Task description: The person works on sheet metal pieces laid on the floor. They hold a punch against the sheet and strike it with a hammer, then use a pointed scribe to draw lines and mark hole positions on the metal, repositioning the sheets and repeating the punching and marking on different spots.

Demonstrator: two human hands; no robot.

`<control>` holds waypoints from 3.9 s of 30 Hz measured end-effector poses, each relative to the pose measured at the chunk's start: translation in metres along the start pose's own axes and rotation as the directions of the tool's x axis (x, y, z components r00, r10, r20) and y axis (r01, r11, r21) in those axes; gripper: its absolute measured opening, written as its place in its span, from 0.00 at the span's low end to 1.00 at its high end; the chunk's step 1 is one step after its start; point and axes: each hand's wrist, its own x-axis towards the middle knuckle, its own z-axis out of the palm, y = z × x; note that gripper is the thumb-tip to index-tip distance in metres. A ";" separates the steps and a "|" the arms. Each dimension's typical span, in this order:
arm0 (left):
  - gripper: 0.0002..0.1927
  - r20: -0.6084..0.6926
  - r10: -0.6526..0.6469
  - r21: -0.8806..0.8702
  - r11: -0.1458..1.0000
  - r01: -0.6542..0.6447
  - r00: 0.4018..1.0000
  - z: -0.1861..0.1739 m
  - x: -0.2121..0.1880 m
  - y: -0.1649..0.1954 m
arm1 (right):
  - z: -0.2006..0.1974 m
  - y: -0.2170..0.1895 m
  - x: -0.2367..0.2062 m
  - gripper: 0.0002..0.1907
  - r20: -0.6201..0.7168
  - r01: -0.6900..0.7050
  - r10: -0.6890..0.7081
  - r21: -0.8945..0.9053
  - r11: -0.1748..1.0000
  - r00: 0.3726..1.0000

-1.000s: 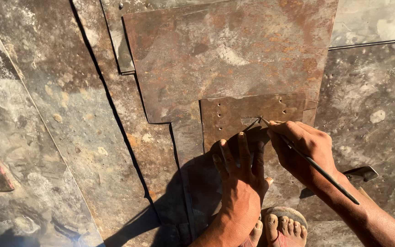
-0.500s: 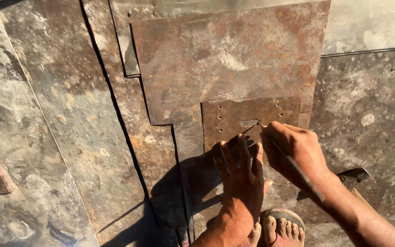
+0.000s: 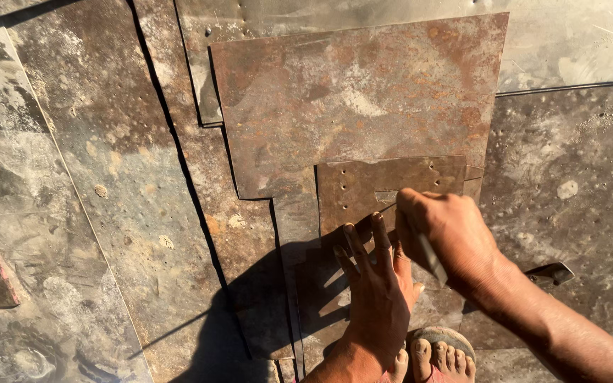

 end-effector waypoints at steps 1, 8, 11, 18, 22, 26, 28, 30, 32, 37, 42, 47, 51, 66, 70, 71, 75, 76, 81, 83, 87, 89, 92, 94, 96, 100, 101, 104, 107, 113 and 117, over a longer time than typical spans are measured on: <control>0.38 -0.023 -0.010 -0.100 0.995 0.008 1.000 0.000 0.000 0.000 | -0.003 0.002 0.003 0.03 0.038 -0.045 0.044 0.028 0.999 0.998; 0.32 0.154 0.019 0.027 0.999 -0.023 0.988 -0.006 0.001 0.001 | -0.006 -0.009 0.000 0.03 0.013 -0.015 0.015 0.062 0.998 1.000; 0.40 0.100 0.022 0.139 0.990 -0.036 0.995 -0.007 0.002 0.000 | -0.008 -0.011 0.001 0.06 -0.059 0.061 -0.064 -0.045 0.997 0.996; 0.49 0.063 -0.014 -0.125 0.992 0.022 0.998 -0.009 0.001 0.002 | -0.005 0.000 -0.002 0.06 -0.006 -0.088 0.089 0.065 0.994 0.996; 0.50 0.062 -0.018 -0.124 0.992 0.026 0.998 -0.009 0.004 0.002 | 0.002 0.008 -0.003 0.06 0.007 0.010 -0.010 -0.001 1.000 1.000; 0.51 0.045 -0.004 -0.137 0.990 0.010 0.999 -0.008 0.001 0.001 | 0.001 0.015 0.000 0.07 -0.100 -0.012 0.009 -0.033 0.999 0.995; 0.50 0.028 -0.005 -0.126 0.992 0.009 1.000 -0.007 -0.001 0.001 | 0.001 0.013 0.000 0.06 -0.121 -0.014 0.010 -0.033 0.999 0.993; 0.48 0.029 0.008 -0.034 0.999 -0.007 1.000 -0.005 -0.001 0.001 | 0.003 0.008 -0.003 0.04 -0.067 -0.017 0.022 0.072 0.997 0.997; 0.45 0.003 0.022 0.150 0.988 -0.022 1.000 -0.004 0.001 0.000 | 0.004 0.003 -0.003 0.04 -0.011 -0.015 0.015 0.063 0.998 1.000; 0.45 0.060 0.004 -0.163 0.987 0.006 0.998 -0.009 0.003 0.000 | -0.001 0.005 0.000 0.07 -0.059 0.002 -0.001 0.022 1.000 0.998; 0.45 0.094 0.011 -0.089 0.996 -0.002 0.996 -0.019 0.001 0.002 | 0.000 0.009 -0.003 0.06 -0.135 0.111 -0.103 0.052 0.992 0.985; 0.50 0.108 -0.009 -0.102 0.995 0.020 0.994 -0.021 0.006 0.001 | 0.006 0.016 0.002 0.06 -0.136 0.080 -0.079 0.008 0.997 0.988; 0.50 0.047 0.002 -0.057 0.998 0.001 0.999 -0.021 0.005 0.001 | 0.010 0.023 0.005 0.06 -0.206 0.079 -0.070 0.037 0.996 0.976; 0.55 0.066 0.009 -0.056 0.998 -0.005 0.998 -0.029 0.006 0.001 | 0.006 0.015 0.007 0.05 -0.243 0.180 -0.176 -0.002 0.984 0.954; 0.53 0.044 0.013 -0.061 0.998 -0.011 0.999 -0.024 0.005 0.000 | 0.008 0.017 0.011 0.08 -0.259 0.073 -0.118 -0.179 0.981 0.959; 0.53 0.035 0.010 -0.059 0.998 -0.008 0.999 -0.023 0.005 0.000 | 0.008 0.019 0.010 0.07 -0.214 0.108 -0.130 -0.113 0.988 0.968; 0.52 0.051 0.014 -0.074 0.997 -0.010 0.999 -0.017 0.007 0.001 | 0.005 0.028 0.004 0.05 -0.151 0.231 -0.221 0.050 0.972 0.964; 0.53 0.069 0.000 -0.079 0.997 0.006 0.998 -0.015 0.009 0.002 | 0.004 0.031 0.003 0.05 -0.159 0.252 -0.238 0.070 0.965 0.958; 0.55 -0.045 0.019 -0.161 0.987 -0.026 0.999 -0.015 0.005 0.001 | 0.010 0.042 -0.015 0.03 -0.188 -0.008 0.055 0.243 0.970 0.981; 0.52 -0.049 0.038 -0.177 0.983 -0.046 0.998 -0.016 0.000 0.000 | 0.019 0.044 -0.025 0.06 -0.234 -0.078 0.159 0.322 0.944 0.959; 0.48 -0.121 0.044 -0.315 0.946 -0.080 0.992 -0.017 -0.006 -0.001 | 0.038 0.049 -0.039 0.12 -0.432 0.044 0.093 0.297 0.954 0.897; 0.45 -0.138 0.030 -0.344 0.936 -0.076 0.990 -0.016 -0.006 0.000 | 0.043 0.052 -0.040 0.14 -0.434 0.053 0.078 0.282 0.958 0.898; 0.42 -0.154 0.007 -0.345 0.937 -0.060 0.988 -0.015 -0.003 0.000 | 0.046 0.054 -0.041 0.16 -0.410 0.062 0.027 0.202 0.978 0.912; 0.40 -0.151 -0.005 -0.304 0.952 -0.042 0.989 -0.014 -0.001 -0.002 | 0.047 0.053 -0.042 0.17 -0.418 0.091 -0.033 0.118 0.989 0.908; 0.39 -0.115 0.001 -0.219 0.975 -0.027 0.993 -0.015 0.003 -0.006 | 0.048 0.052 -0.043 0.17 -0.424 0.115 -0.053 0.121 0.986 0.904; 0.18 0.052 0.072 -0.091 0.994 -0.067 0.996 -0.023 0.009 -0.019 | 0.048 0.053 -0.046 0.19 -0.408 0.153 -0.076 0.159 0.975 0.910; 0.11 0.105 0.093 -0.087 0.993 -0.084 0.990 -0.026 0.011 -0.024 | 0.048 0.054 -0.047 0.18 -0.413 0.162 -0.087 0.149 0.975 0.907; 0.05 0.100 0.177 -0.018 0.984 -0.176 0.979 -0.031 0.020 -0.041 | 0.047 0.058 -0.047 0.18 -0.428 0.197 -0.120 0.140 0.970 0.896; 0.04 -0.039 0.234 -0.240 0.942 -0.236 0.972 -0.025 0.017 -0.061 | 0.048 0.059 -0.046 0.18 -0.439 0.241 -0.157 0.144 0.960 0.885; 0.11 0.124 0.215 -0.346 0.924 -0.161 0.969 0.030 -0.047 -0.055 | 0.050 0.053 -0.047 0.18 -0.473 0.316 -0.276 0.006 0.949 0.837; 0.10 0.044 0.211 -0.371 0.911 -0.180 0.977 0.068 -0.066 -0.049 | 0.047 0.051 -0.047 0.19 -0.473 0.315 -0.267 0.025 0.949 0.840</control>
